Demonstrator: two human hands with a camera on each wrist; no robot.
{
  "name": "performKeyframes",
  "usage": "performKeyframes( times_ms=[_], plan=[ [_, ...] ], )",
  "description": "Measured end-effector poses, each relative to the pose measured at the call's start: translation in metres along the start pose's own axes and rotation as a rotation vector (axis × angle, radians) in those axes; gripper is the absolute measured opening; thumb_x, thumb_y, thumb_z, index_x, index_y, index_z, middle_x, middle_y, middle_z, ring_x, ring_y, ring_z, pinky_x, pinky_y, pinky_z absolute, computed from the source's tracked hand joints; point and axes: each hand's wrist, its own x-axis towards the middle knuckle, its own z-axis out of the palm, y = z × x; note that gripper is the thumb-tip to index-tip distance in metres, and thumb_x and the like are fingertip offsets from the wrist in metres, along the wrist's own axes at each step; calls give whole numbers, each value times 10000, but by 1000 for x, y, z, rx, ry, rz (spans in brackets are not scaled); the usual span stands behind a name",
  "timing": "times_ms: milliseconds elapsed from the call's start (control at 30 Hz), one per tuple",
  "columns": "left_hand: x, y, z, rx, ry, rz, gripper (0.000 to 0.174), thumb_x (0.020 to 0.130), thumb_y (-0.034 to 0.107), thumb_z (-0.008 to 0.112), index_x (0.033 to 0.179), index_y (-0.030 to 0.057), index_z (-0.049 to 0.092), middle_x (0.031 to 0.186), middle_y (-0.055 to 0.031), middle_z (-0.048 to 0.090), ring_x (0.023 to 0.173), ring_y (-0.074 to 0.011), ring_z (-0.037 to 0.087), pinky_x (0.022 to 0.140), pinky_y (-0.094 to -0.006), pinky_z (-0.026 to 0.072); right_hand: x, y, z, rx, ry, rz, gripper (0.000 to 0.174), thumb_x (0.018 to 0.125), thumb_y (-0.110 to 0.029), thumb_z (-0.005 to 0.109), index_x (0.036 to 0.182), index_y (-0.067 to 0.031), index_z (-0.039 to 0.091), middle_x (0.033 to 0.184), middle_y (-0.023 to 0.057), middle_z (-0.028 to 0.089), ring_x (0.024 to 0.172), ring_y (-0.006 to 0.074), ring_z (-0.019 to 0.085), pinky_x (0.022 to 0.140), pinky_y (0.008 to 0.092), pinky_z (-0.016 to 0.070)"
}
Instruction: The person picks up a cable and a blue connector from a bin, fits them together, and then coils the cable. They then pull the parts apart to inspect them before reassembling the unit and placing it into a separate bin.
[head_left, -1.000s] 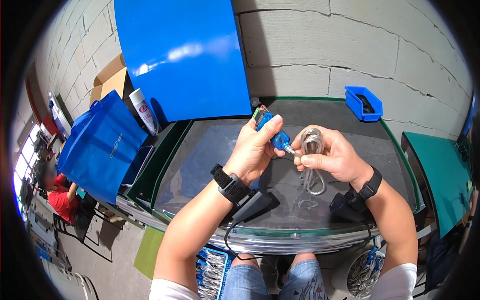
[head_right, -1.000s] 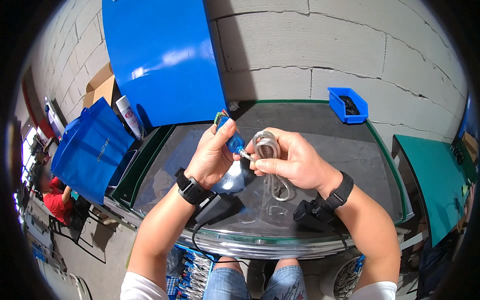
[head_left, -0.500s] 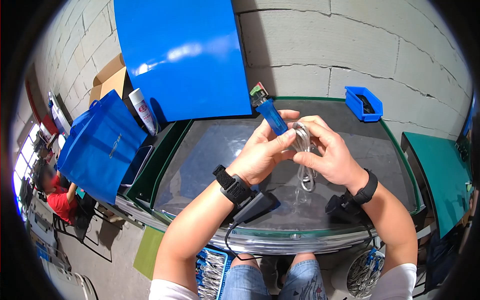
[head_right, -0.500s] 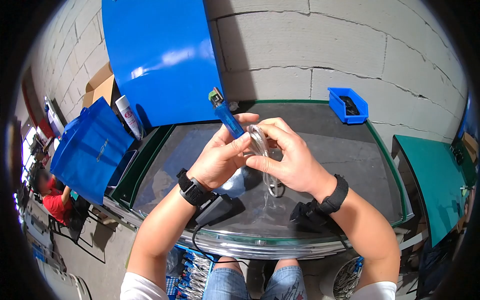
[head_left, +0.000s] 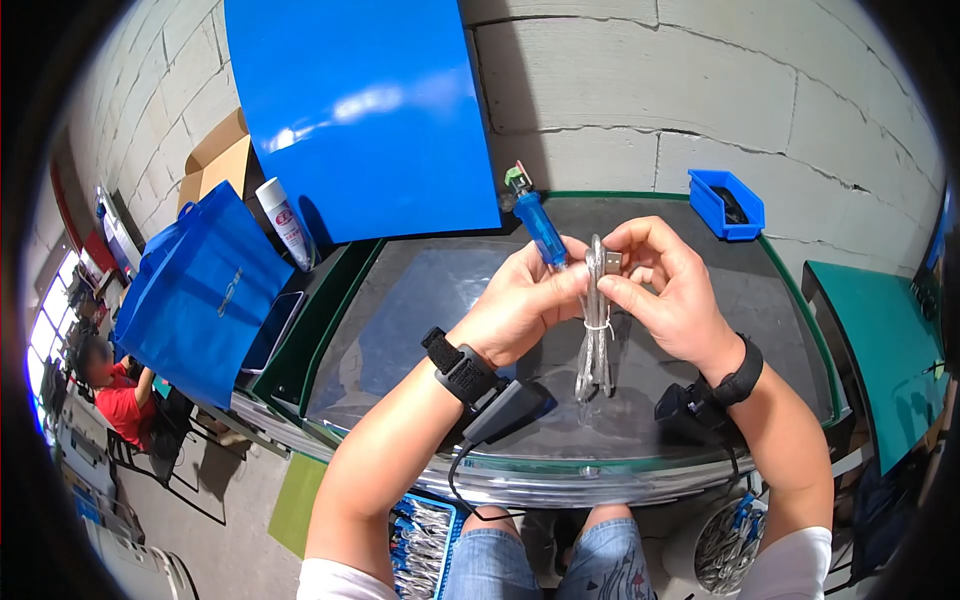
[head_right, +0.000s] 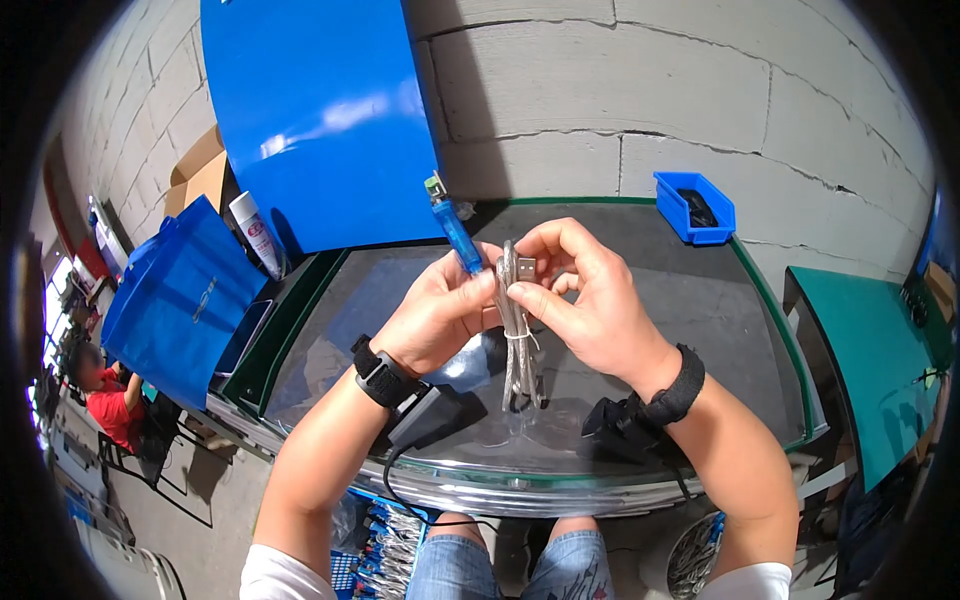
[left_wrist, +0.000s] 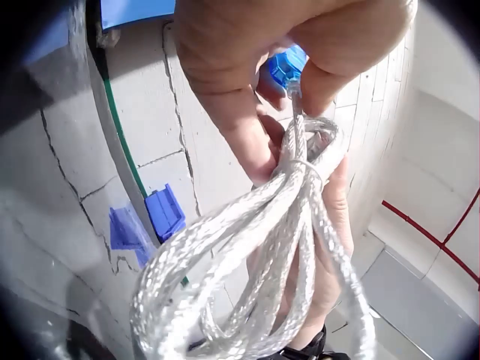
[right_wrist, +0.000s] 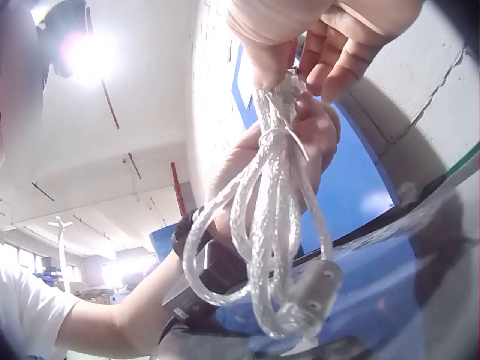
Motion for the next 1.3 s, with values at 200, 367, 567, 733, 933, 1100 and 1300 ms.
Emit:
performKeyframes(
  times_ms=[200,367,567,733,933,1100,1300],
  plan=[
    [-1,3,8,15,-42,124,472,766,15,685,1168,50,441,1042,-100,603,950,-204,615,865,-367,508,0,0,-6,224,-15,87,164,841,-38,602,974,-16,507,891,36,538,777,67,536,657,210,485],
    [-1,10,9,-135,76,89,421,788,-12,631,1150,60,429,1039,-132,605,924,-220,625,801,-393,546,2,-5,-10,196,-23,110,146,877,-41,554,1016,-7,522,907,31,530,810,77,551,680,214,491],
    [-1,7,9,-10,8,32,539,787,-11,639,1214,13,311,991,-162,611,841,-202,636,790,-362,534,0,1,-3,129,99,-45,103,875,20,529,974,2,548,920,23,525,825,87,557,718,223,492],
    [-1,8,10,-94,122,65,449,810,12,624,1184,9,376,900,-95,613,762,-159,626,828,-368,525,2,8,-4,132,131,-142,111,851,47,553,952,3,547,912,29,523,817,97,558,714,229,493],
    [-2,11,9,-129,192,158,404,814,8,617,1156,26,403,895,-90,609,761,-151,622,817,-336,528,1,4,-5,-233,113,-359,143,773,100,607,862,-10,585,853,52,540,771,114,569,663,229,495],
    [0,8,5,-106,211,247,401,800,8,631,1137,33,415,878,-82,603,745,-149,616,793,-328,531,-1,-2,-1,-291,120,-382,151,755,111,615,845,-10,611,824,57,561,733,127,586,657,227,506],
    [0,9,5,-82,226,264,366,797,18,627,1104,33,429,880,-82,588,726,-131,599,793,-340,533,-1,-3,2,-170,167,-297,201,767,85,622,946,-2,593,870,59,585,813,145,630,717,243,523]
  ],
)
